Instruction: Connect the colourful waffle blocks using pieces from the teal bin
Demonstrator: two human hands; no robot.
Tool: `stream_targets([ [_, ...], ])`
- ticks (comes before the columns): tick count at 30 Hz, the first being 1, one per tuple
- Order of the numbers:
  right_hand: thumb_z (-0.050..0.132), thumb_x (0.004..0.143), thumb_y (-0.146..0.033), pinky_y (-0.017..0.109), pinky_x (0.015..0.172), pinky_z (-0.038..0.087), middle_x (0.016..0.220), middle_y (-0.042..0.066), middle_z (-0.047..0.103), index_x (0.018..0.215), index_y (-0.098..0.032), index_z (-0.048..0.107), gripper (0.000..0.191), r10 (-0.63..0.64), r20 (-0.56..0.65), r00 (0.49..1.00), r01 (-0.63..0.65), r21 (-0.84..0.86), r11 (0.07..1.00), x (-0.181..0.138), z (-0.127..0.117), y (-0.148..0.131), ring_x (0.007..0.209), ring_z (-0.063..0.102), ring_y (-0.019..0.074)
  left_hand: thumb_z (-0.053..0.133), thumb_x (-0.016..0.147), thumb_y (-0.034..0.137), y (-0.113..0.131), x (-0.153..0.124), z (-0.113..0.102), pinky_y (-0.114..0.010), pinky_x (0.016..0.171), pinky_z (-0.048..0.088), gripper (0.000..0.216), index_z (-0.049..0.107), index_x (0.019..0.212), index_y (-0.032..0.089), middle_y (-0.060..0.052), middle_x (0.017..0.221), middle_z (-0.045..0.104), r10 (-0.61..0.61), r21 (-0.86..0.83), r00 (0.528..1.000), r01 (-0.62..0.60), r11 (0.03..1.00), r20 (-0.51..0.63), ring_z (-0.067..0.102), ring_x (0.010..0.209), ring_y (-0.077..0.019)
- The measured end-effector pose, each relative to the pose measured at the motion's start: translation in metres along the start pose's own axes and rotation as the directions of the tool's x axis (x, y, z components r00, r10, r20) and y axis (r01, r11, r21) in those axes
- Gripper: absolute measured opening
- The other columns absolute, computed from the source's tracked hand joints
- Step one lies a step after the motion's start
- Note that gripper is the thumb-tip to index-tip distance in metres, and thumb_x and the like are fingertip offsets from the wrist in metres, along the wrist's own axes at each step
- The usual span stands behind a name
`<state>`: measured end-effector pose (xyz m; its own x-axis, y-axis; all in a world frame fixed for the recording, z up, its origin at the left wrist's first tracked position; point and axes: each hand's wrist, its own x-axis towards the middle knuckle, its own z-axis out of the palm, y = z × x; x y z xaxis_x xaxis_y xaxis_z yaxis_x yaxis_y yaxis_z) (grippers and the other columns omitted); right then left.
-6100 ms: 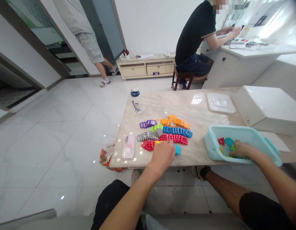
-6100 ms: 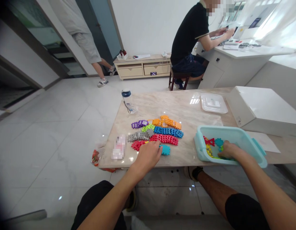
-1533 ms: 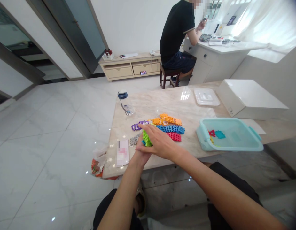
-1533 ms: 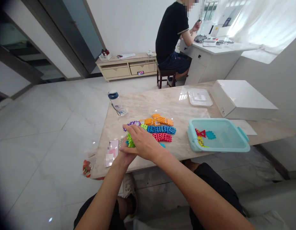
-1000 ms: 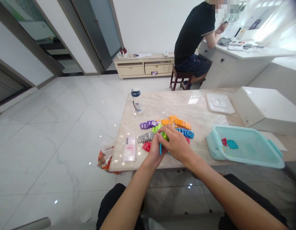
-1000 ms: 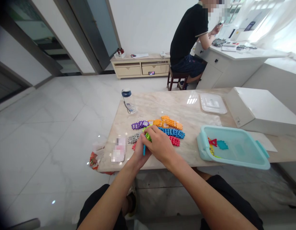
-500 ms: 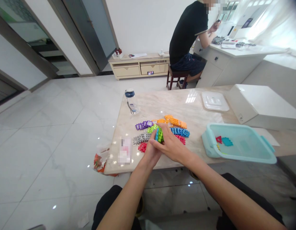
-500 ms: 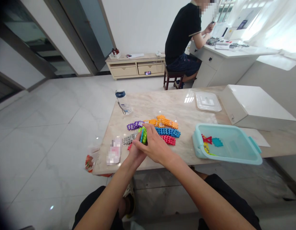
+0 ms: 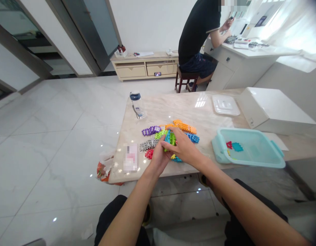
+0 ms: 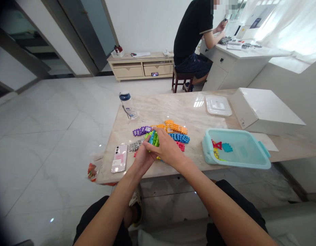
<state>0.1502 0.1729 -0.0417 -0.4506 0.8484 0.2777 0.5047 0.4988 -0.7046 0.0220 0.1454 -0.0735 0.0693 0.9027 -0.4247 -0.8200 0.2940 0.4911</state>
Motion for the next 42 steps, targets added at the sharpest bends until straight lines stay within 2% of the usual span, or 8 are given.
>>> stream_targets([
  [4, 0.076, 0.098, -0.049, 0.05, 0.124, 0.047, 0.151, 0.015, 0.059, 0.153, -0.022, 0.048, 0.068, -0.061, 0.089, 0.994, 0.059, 0.03, 0.998, -0.001, -0.006, 0.001, 0.144, 0.057, 0.0292, 0.072, 0.097, 0.028, 0.007, 0.002, -0.007, -0.025, 0.078, 0.058, 0.019, 0.079, 0.109, 0.016, -0.005, 0.099, 0.08, 0.049, 0.045, 0.998, -0.047, 0.998, -0.04, 0.073, 0.084, -0.0169],
  [8, 0.08, 0.095, -0.052, 0.05, 0.124, 0.047, 0.153, 0.015, 0.057, 0.156, -0.023, 0.046, 0.076, -0.082, 0.127, 0.989, 0.079, 0.03, 0.996, -0.001, -0.007, -0.001, 0.146, 0.056, 0.0295, 0.075, 0.094, 0.028, 0.01, 0.005, -0.014, -0.027, 0.093, 0.058, 0.022, 0.08, 0.113, 0.016, -0.006, 0.108, 0.082, 0.135, 0.074, 0.987, -0.129, 0.989, -0.082, 0.075, 0.098, -0.0195],
  [11, 0.081, 0.094, -0.048, 0.051, 0.124, 0.047, 0.151, 0.015, 0.06, 0.154, -0.023, 0.049, 0.072, -0.084, 0.112, 0.99, 0.081, 0.027, 0.996, 0.001, -0.005, 0.0, 0.144, 0.058, 0.0301, 0.074, 0.095, 0.03, 0.011, 0.007, -0.019, -0.026, 0.092, 0.058, 0.025, 0.079, 0.116, 0.017, -0.006, 0.113, 0.082, 0.178, 0.123, 0.98, -0.166, 0.978, -0.091, 0.076, 0.097, -0.0181],
  [20, 0.089, 0.087, -0.043, 0.053, 0.123, 0.048, 0.149, 0.013, 0.062, 0.154, -0.027, 0.052, 0.078, -0.133, 0.068, 0.989, 0.126, 0.1, 0.987, 0.003, -0.001, 0.009, 0.142, 0.059, 0.0331, 0.061, 0.105, 0.034, 0.021, 0.003, -0.011, -0.03, 0.098, 0.062, 0.027, 0.078, 0.115, 0.015, -0.008, 0.111, 0.083, 0.119, 0.084, 0.978, -0.106, 0.991, -0.172, 0.079, 0.101, -0.0204],
  [26, 0.087, 0.088, -0.042, 0.054, 0.124, 0.047, 0.15, 0.013, 0.061, 0.154, -0.027, 0.053, 0.076, -0.145, 0.1, 0.984, 0.134, 0.104, 0.986, -0.001, -0.011, 0.008, 0.142, 0.059, 0.0327, 0.057, 0.108, 0.038, 0.016, 0.008, -0.012, -0.028, 0.092, 0.061, 0.032, 0.078, 0.111, 0.014, -0.008, 0.106, 0.083, 0.121, 0.117, 0.98, -0.103, 0.988, -0.159, 0.078, 0.09, -0.0182],
  [35, 0.084, 0.087, -0.039, 0.053, 0.122, 0.048, 0.145, 0.013, 0.062, 0.149, -0.025, 0.055, 0.069, -0.17, 0.108, 0.98, 0.156, 0.126, 0.98, -0.003, -0.021, 0.011, 0.138, 0.06, 0.0323, 0.072, 0.098, 0.035, 0.007, 0.015, -0.019, -0.023, 0.073, 0.058, 0.023, 0.078, 0.109, 0.015, -0.005, 0.099, 0.082, 0.165, 0.154, 0.978, -0.145, 0.977, -0.125, 0.074, 0.078, -0.0138],
  [39, 0.085, 0.085, -0.038, 0.05, 0.115, 0.054, 0.136, 0.012, 0.066, 0.147, -0.023, 0.057, 0.071, -0.136, 0.073, 0.988, 0.123, 0.151, 0.981, -0.003, -0.037, 0.015, 0.125, 0.066, 0.0295, 0.068, 0.099, 0.032, 0.013, 0.012, -0.01, -0.019, 0.057, 0.052, 0.018, 0.074, 0.102, 0.016, -0.002, 0.085, 0.077, 0.17, 0.194, 0.967, -0.133, 0.972, -0.188, 0.068, 0.064, -0.0107],
  [42, 0.083, 0.085, -0.036, 0.041, 0.098, 0.061, 0.119, 0.009, 0.07, 0.149, -0.022, 0.055, 0.071, -0.006, 0.037, 0.999, -0.001, 0.176, 0.984, -0.003, -0.066, 0.028, 0.104, 0.07, 0.0231, 0.063, 0.101, 0.03, 0.021, 0.008, -0.004, -0.016, 0.046, 0.044, 0.016, 0.069, 0.094, 0.017, 0.0, 0.072, 0.071, 0.126, 0.21, 0.963, -0.076, 0.975, -0.238, 0.058, 0.051, -0.0092],
])
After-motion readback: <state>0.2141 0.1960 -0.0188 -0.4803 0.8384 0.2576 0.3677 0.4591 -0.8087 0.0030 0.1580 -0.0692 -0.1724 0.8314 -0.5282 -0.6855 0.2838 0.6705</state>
